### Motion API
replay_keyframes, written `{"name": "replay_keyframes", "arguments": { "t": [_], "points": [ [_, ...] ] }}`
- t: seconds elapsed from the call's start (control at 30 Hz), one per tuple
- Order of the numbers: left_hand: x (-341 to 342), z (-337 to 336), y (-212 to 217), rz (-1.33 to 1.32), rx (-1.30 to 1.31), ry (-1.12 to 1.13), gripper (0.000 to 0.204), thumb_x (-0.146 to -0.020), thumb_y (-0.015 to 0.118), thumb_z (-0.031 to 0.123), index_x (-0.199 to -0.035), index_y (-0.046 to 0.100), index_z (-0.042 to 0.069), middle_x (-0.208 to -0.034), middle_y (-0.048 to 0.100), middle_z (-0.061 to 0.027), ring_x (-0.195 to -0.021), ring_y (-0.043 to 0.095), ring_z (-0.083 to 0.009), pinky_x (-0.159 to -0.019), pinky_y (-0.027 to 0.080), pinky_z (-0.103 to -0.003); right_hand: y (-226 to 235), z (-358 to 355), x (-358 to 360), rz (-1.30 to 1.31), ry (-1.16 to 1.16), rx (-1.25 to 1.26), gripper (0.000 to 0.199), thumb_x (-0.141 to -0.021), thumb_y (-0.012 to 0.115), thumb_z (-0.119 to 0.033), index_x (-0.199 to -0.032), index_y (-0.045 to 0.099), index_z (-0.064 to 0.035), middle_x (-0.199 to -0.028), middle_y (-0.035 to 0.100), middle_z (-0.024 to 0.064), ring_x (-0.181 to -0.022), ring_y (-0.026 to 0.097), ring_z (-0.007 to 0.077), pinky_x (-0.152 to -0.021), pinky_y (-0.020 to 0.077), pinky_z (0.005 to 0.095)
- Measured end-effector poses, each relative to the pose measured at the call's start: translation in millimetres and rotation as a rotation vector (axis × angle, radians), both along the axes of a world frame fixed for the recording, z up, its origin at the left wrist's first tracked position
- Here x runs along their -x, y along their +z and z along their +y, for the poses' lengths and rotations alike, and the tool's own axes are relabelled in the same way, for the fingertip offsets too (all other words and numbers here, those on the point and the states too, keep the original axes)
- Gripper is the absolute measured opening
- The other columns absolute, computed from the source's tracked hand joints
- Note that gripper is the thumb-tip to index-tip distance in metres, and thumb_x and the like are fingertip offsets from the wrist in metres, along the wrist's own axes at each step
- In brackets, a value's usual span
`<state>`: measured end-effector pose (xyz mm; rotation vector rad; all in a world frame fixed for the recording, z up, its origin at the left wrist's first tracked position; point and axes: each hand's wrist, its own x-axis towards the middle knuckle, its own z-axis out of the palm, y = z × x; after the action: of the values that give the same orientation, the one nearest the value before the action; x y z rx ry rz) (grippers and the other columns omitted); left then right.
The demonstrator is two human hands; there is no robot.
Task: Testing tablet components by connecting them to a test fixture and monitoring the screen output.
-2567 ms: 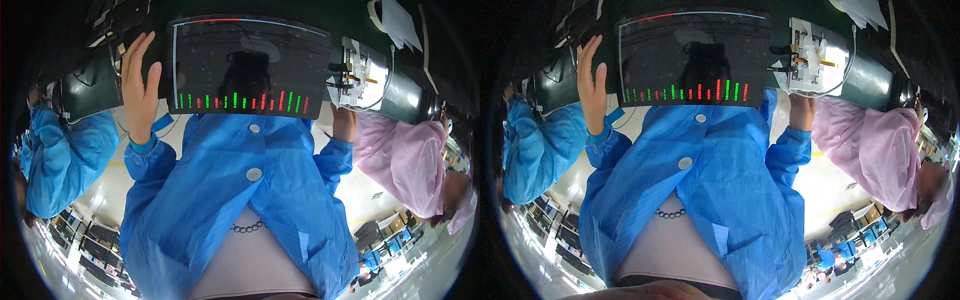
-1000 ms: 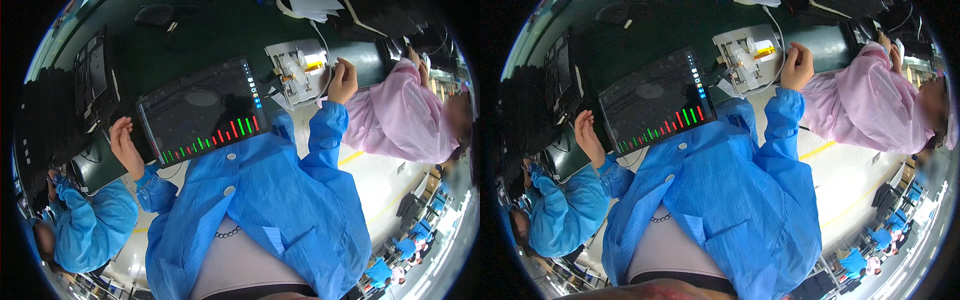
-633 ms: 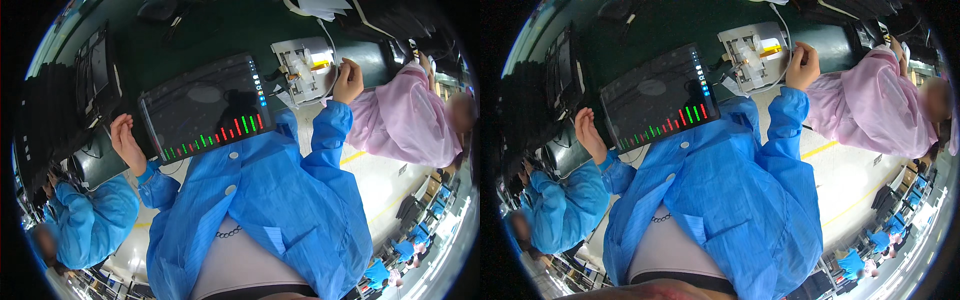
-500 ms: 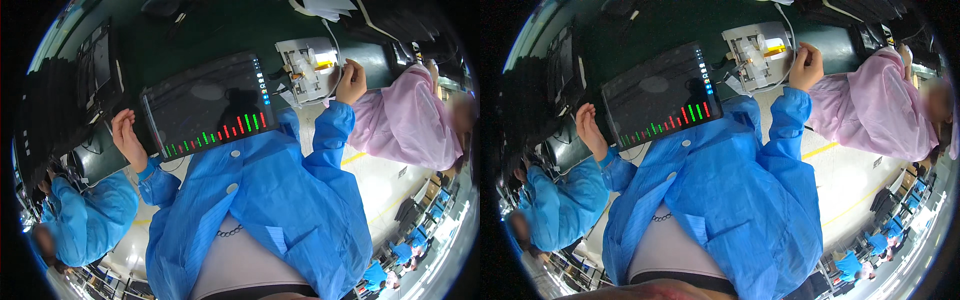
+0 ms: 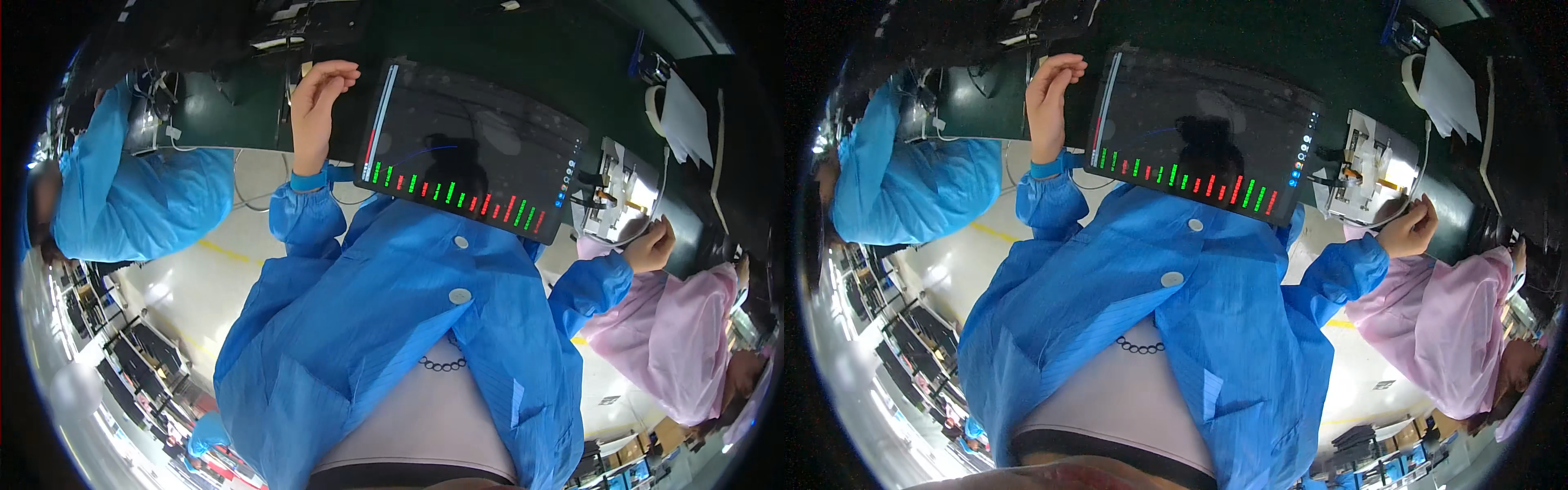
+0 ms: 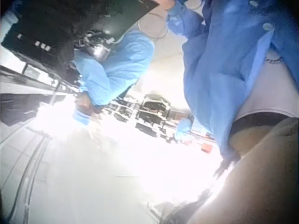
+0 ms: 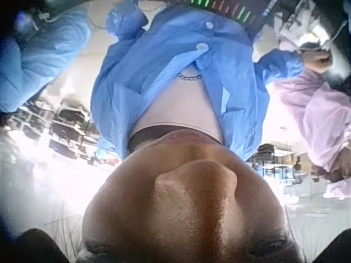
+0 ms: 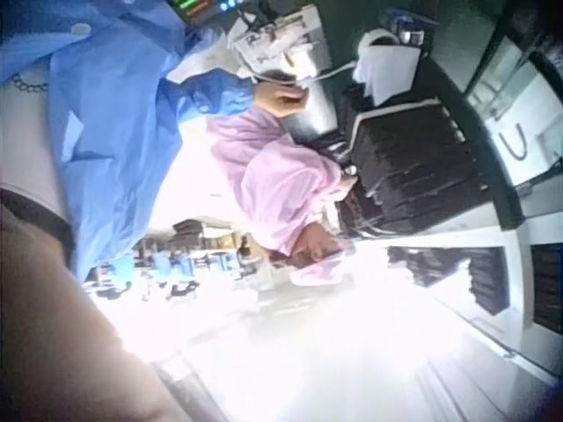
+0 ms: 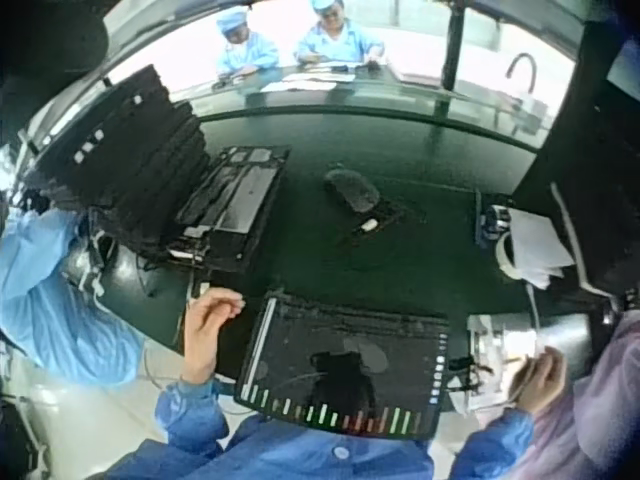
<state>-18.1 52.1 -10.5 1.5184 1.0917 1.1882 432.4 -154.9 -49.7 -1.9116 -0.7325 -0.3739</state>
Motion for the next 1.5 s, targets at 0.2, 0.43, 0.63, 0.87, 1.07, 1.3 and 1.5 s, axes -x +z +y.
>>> {"name": "replay_keyframes", "arguments": {
  "t": [0.2, 0.43, 0.63, 0.87, 1.07, 1.3, 1.5],
  "points": [
    [2, -5, -1, 0.006, 0.009, 0.032, 0.019, -0.089, 0.047, 0.004, -0.101, 0.061, -0.001, -0.095, 0.063, -0.0076, -0.090, 0.058, -0.0136, -0.084, 0.044, -0.025, 3, 4, 1, -0.002, -0.020, -0.001, 0.017, -0.089, 0.051, -0.008, -0.090, 0.067, -0.0012, -0.078, 0.066, 0.0079, -0.069, 0.061, 0.0145, -0.064, 0.0496, 0.0257],
    [-4, -41, 60, 0.028, -0.083, 0.003, 0.008, -0.084, 0.053, 0.008, -0.086, 0.055, 0.000, -0.094, 0.061, -0.0117, -0.091, 0.056, -0.0181, -0.087, 0.042, -0.029, 17, -25, -16, 0.109, 0.244, -0.029, 0.014, -0.086, 0.053, 0.002, -0.098, 0.061, 0.0024, -0.097, 0.063, 0.0098, -0.085, 0.060, 0.0149, -0.077, 0.0480, 0.0258],
    [-108, -91, 126, 0.590, -0.560, -0.155, 0.015, -0.066, 0.062, -0.001, -0.079, 0.058, 0.006, -0.091, 0.063, -0.0073, -0.083, 0.059, -0.0215, -0.076, 0.044, -0.031, 65, -3, 8, -0.166, 0.595, 0.274, 0.019, -0.071, 0.063, 0.007, -0.089, 0.064, -0.0012, -0.089, 0.062, 0.0119, -0.085, 0.061, 0.0209, -0.075, 0.0468, 0.0301],
    [-225, -114, 92, 0.747, -0.611, -0.437, 0.031, -0.066, 0.070, 0.013, -0.096, 0.063, 0.011, -0.093, 0.062, -0.0029, -0.086, 0.057, -0.0222, -0.077, 0.041, -0.034, 48, 8, 22, -0.344, 0.933, 0.356, 0.027, -0.068, 0.067, -0.001, -0.093, 0.066, -0.0079, -0.094, 0.061, 0.0065, -0.083, 0.058, 0.0263, -0.072, 0.0462, 0.0356],
    [-273, -112, 56, 1.013, -0.739, -0.453, 0.029, -0.064, 0.073, 0.020, -0.090, 0.063, 0.012, -0.093, 0.058, -0.0004, -0.094, 0.053, -0.0182, -0.087, 0.035, -0.036, 35, 7, 15, -0.319, 0.966, 0.277, 0.026, -0.069, 0.067, -0.005, -0.095, 0.066, -0.0083, -0.094, 0.060, 0.0059, -0.082, 0.056, 0.0265, -0.071, 0.0457, 0.0363],
    [-286, -110, 44, 1.063, -0.785, -0.409, 0.014, -0.067, 0.070, 0.018, -0.077, 0.062, 0.011, -0.084, 0.056, 0.0001, -0.088, 0.051, -0.0173, -0.084, 0.036, -0.036, 27, 7, 13, -0.368, 0.936, 0.268, 0.035, -0.065, 0.067, -0.010, -0.100, 0.065, -0.0111, -0.099, 0.059, 0.0032, -0.083, 0.055, 0.0221, -0.073, 0.0438, 0.0328],
    [-295, -112, 46, 1.066, -0.766, -0.410, 0.013, -0.067, 0.070, 0.017, -0.074, 0.060, 0.012, -0.084, 0.054, 0.0015, -0.088, 0.051, -0.0169, -0.086, 0.035, -0.037, 26, 5, 9, -0.396, 0.928, 0.275, 0.036, -0.065, 0.067, -0.011, -0.100, 0.065, -0.0123, -0.097, 0.058, 0.0027, -0.083, 0.054, 0.0211, -0.074, 0.0425, 0.0324]
  ]
}}
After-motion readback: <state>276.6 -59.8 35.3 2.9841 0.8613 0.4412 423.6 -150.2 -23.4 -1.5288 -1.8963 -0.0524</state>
